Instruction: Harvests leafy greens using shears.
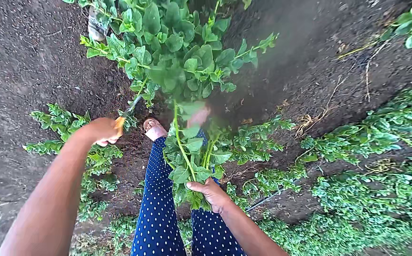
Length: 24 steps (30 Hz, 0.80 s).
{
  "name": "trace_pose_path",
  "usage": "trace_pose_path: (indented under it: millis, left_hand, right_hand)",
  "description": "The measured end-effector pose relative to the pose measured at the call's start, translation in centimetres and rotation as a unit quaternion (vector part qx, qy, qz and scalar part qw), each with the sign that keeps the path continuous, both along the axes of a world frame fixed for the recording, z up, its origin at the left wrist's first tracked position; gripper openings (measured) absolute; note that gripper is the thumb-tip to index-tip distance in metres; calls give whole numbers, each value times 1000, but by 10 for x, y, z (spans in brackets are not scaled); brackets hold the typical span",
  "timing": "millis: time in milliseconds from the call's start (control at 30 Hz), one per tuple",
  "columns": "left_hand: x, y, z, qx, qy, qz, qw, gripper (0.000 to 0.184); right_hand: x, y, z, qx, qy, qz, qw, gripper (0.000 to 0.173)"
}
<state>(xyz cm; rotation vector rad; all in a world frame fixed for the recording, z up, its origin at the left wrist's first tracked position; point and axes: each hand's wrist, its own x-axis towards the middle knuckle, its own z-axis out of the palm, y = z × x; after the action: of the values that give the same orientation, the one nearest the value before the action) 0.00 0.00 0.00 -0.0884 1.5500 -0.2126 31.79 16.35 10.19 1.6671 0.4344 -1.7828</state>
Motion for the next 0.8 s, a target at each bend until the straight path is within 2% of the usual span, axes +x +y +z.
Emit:
trace_pose_path:
  millis: [67, 133, 200, 300, 433, 533, 633, 800]
  left_hand:
    - [-22, -32, 31, 9, 53, 103, 993, 27]
    - [-44, -49, 45, 60, 143, 197, 968, 27]
    - [-68, -43, 35, 143, 251, 259, 922, 40]
    - [-98, -2, 2, 232, 343, 309, 856, 61]
    - [-121, 48, -33, 284, 376, 311, 825, 78]
    - [-131, 65, -47, 284, 378, 329, 817, 72]
    - [-140, 70, -53, 255, 375, 293, 842, 69]
    - [-127, 67, -39, 246, 349, 215, 878, 48]
  right_hand:
    - [0, 1, -1, 0, -19, -29, 999, 37]
    - [-3, -1, -1, 4, -47, -66, 997, 32]
    - [-8, -4, -2, 10, -80, -110, 991, 22]
    - [-9, -7, -7, 3, -113, -169, 979, 5]
    - [-12, -6, -13, -12, -117, -191, 975, 8]
    - [-17, -7, -16, -15, -113, -198, 974, 11]
    - [-23, -10, -20, -14, -111, -200, 973, 11]
    - [-35, -15, -23, -13, -116, -204, 972, 10]
